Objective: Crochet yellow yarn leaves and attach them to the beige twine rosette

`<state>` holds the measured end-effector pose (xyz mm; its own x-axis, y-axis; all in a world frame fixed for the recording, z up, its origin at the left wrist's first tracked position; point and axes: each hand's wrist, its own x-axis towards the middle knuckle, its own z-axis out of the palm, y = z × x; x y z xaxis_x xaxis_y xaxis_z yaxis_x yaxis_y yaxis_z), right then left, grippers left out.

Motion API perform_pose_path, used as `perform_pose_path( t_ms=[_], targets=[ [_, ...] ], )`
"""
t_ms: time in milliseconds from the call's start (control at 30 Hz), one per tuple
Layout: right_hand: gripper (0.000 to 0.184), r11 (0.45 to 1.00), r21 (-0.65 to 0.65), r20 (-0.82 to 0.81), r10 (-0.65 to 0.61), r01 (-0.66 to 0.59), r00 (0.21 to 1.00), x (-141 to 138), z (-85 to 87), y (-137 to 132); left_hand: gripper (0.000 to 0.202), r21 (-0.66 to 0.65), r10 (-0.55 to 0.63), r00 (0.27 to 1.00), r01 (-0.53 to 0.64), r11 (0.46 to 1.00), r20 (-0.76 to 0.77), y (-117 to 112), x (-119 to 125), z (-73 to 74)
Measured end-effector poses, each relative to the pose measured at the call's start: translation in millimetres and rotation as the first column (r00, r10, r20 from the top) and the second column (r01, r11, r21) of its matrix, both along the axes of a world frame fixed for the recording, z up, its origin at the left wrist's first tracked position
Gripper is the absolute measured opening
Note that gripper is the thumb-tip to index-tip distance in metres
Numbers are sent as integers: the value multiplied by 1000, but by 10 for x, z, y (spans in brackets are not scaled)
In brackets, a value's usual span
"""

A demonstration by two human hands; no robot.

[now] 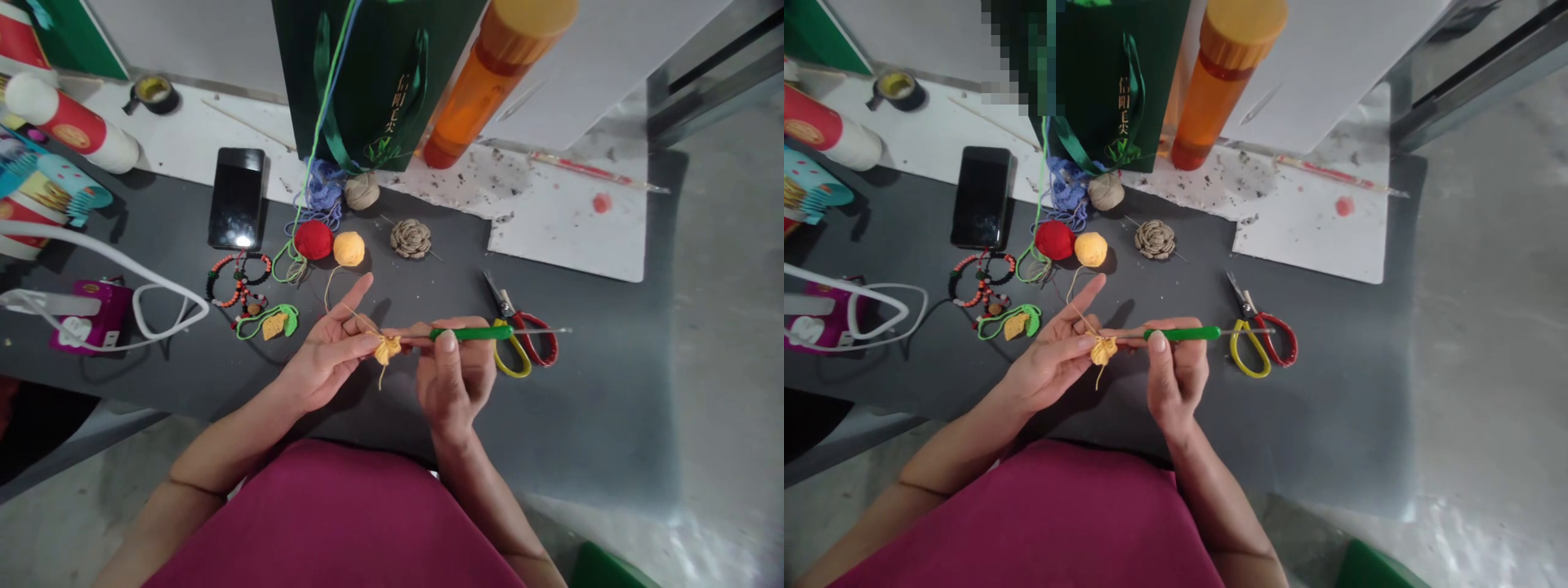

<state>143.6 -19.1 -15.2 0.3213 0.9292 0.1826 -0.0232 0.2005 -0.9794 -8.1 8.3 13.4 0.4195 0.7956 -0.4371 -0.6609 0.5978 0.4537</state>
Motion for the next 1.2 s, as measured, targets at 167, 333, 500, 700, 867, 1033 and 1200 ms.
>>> perform_pose_path(
  t_ms=[167,333,500,700,867,1033,1200],
  targets=[
    [11,989,-72,-226,110,-130,968,-38,29,68,75,52,-17,999,19,998,-46,-18,12,-14],
    [12,989,-21,-286,133,-145,949,-75,1,35,72,209,46,985,-10,978,-166,-65,41,-48],
    [5,991,6,-219,133,-135,967,-61,-18,13,65,333,79,963,12,943,-257,-71,7,-82],
    [5,987,85,-78,144,-138,986,-51,19,40,58,272,89,956,-10,962,-279,-42,-1,-55],
    [22,940,296,172,123,-170,977,-41,20,70,73,231,131,951,-66,971,-279,-54,49,-14],
    [37,900,406,335,12,-156,942,-66,2,52,72,190,158,958,-114,975,-238,-70,84,-14],
    [18,966,247,89,49,-70,995,-136,22,23,69,74,73,988,-63,995,-138,-62,72,-5]
  ],
)
